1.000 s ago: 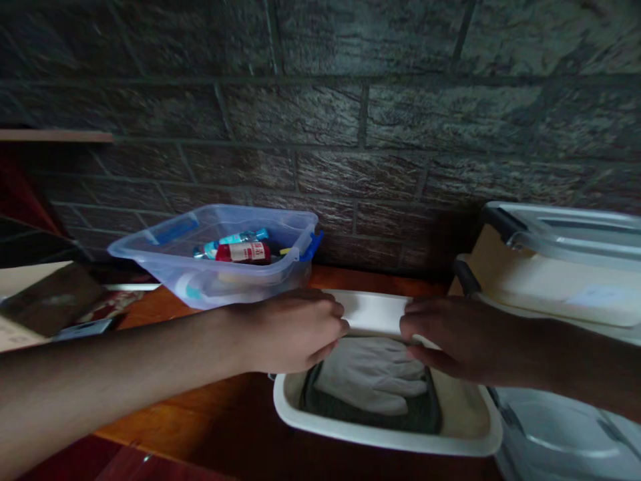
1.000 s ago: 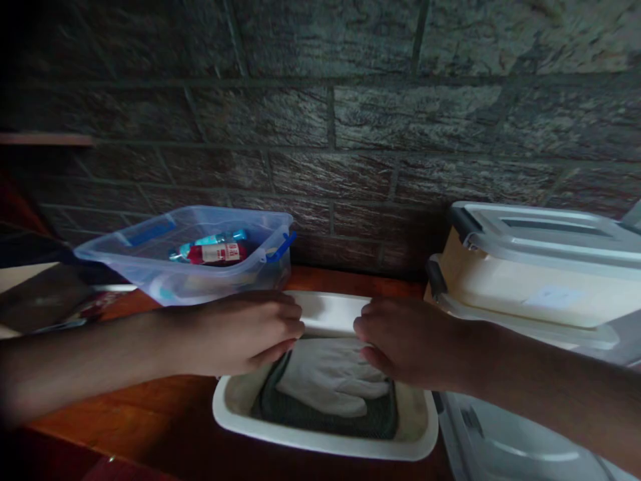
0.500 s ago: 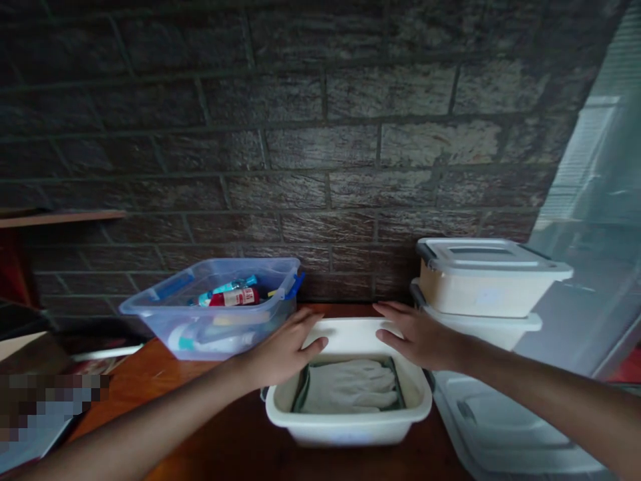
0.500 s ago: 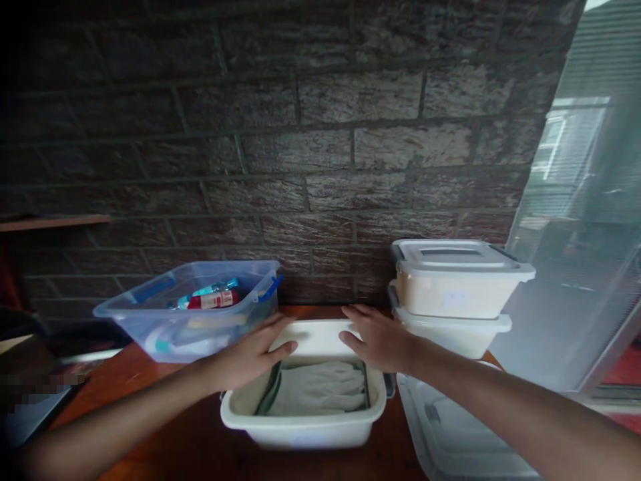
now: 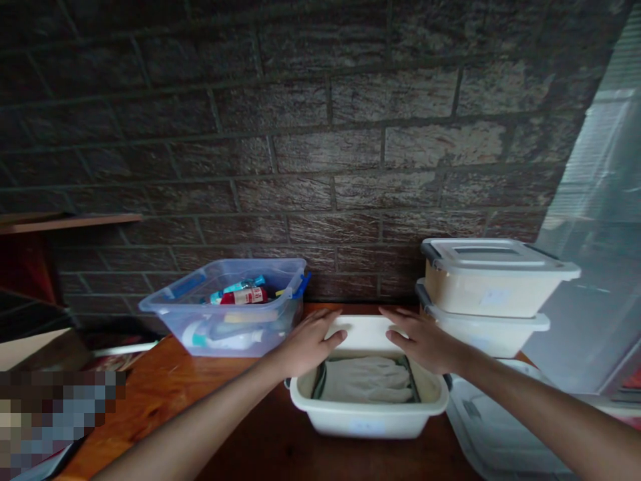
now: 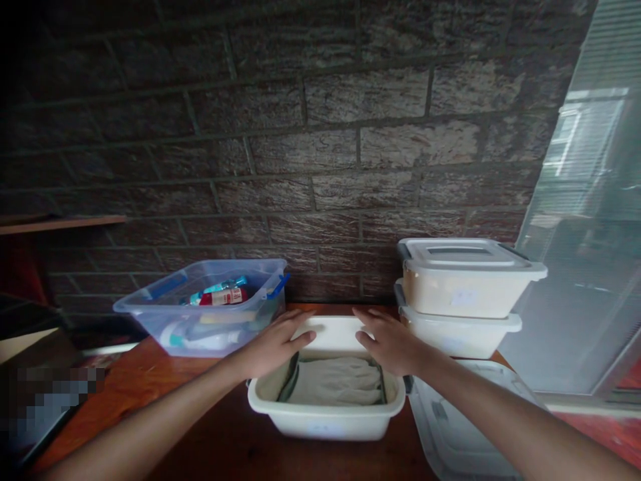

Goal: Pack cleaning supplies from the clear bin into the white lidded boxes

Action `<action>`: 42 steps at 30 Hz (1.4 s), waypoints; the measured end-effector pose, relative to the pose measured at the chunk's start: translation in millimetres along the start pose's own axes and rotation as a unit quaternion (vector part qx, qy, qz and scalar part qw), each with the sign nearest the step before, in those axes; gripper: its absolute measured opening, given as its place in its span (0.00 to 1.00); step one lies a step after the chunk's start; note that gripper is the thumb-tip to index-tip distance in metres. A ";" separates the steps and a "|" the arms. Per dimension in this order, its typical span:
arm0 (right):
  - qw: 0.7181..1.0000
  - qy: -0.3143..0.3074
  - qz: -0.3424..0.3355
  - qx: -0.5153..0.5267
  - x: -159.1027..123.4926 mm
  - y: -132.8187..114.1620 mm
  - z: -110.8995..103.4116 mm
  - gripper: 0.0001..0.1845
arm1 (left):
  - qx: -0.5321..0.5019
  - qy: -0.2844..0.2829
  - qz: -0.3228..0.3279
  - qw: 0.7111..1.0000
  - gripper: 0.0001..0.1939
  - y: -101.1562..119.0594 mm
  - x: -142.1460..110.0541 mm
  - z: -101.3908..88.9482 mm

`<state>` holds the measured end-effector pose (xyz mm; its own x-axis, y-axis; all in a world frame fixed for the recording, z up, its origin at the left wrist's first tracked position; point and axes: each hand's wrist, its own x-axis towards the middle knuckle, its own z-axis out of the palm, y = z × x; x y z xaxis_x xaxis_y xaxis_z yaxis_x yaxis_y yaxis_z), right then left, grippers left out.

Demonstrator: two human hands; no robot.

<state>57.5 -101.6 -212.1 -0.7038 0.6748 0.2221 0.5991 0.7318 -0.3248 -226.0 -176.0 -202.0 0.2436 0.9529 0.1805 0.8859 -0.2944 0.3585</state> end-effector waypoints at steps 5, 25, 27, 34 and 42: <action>1.000 0.000 0.005 -0.003 -0.3 0.0 0.9 0.34 | -0.013 0.000 -0.010 1.000 0.34 0.6 -0.2 0.3; 1.000 0.013 -0.004 -0.003 -0.6 3.9 4.3 0.34 | -0.020 -0.003 0.002 1.000 0.35 3.5 -3.3 -3.1; 1.000 0.013 -0.007 -0.003 -0.7 7.4 7.3 0.34 | -0.018 -0.002 0.001 1.000 0.36 4.8 -4.2 -3.4; 1.000 -0.001 -0.004 -0.014 0.4 14.2 13.7 0.37 | -0.017 0.028 0.040 0.999 0.32 15.8 -14.0 -14.6; 0.996 0.069 -0.043 -0.025 29.6 -4.6 -14.5 0.33 | -0.007 0.056 0.102 0.993 0.18 6.6 -34.6 -97.4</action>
<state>39.5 -83.6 -190.7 -0.6966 0.6132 0.3724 0.5597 0.7892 -0.2527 -267.0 -218.0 -116.7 0.3722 0.8592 0.3511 0.8163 -0.4830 0.3167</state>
